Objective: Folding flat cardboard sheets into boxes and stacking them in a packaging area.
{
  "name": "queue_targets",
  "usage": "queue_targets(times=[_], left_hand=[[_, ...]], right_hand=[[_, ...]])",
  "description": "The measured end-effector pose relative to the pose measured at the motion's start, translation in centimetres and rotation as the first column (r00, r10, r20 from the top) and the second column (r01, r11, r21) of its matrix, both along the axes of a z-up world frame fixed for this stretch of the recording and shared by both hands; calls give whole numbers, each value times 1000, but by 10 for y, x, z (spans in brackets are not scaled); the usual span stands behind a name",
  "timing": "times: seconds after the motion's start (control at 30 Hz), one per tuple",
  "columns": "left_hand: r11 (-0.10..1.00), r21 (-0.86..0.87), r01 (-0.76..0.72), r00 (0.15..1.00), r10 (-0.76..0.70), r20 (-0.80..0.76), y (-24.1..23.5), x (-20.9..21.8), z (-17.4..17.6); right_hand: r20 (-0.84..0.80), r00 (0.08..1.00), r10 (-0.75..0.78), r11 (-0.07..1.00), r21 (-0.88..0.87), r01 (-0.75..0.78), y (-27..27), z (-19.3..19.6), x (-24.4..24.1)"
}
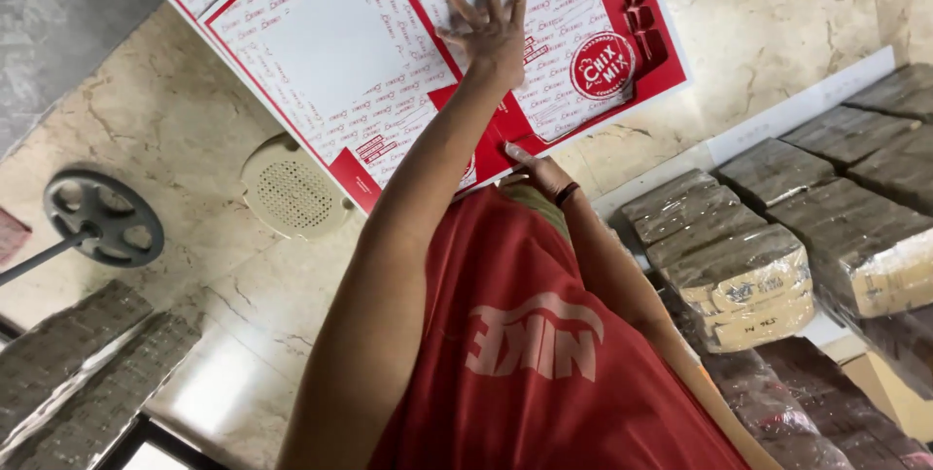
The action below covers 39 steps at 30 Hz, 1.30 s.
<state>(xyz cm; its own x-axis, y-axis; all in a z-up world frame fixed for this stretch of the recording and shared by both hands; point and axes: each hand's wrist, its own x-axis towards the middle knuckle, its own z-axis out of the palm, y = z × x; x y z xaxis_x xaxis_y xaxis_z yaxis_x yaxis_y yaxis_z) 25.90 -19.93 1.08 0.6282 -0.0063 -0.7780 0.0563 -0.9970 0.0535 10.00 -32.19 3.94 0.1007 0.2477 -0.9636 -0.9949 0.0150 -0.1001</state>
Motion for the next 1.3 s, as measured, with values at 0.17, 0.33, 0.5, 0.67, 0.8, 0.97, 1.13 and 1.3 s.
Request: queue_targets(times=[0.17,0.33,0.5,0.67,0.8,0.97,1.13,1.3], left_hand=[[997,41,65,986,-70,149,6,-8,-27],[991,97,94,972,-113,206,3,-10,-28],[994,72,88,989,-96,109,8,-6,14],[995,58,81,981,-90,170,9,-8,8],[996,22,88,978,-90,186,9,-7,-8],[992,-117,39,999,-35,39,14,5,-16],[991,-99,93,988,-80,133,19,1,-28],[989,-33,147,985,-143,91,23,5,9]], right_hand=[[470,883,18,999,-39,1,4,-25,-28],[665,740,100,990,5,-138,-3,-6,-29],[589,803,89,995,-81,-51,24,62,-10],[674,728,123,992,-86,-87,24,70,-7],[541,841,-24,997,73,-18,16,40,-17],[432,886,-166,985,116,128,14,-21,-42],[513,836,193,969,-232,-82,29,21,-24],[837,544,66,998,-50,-43,31,44,-12]])
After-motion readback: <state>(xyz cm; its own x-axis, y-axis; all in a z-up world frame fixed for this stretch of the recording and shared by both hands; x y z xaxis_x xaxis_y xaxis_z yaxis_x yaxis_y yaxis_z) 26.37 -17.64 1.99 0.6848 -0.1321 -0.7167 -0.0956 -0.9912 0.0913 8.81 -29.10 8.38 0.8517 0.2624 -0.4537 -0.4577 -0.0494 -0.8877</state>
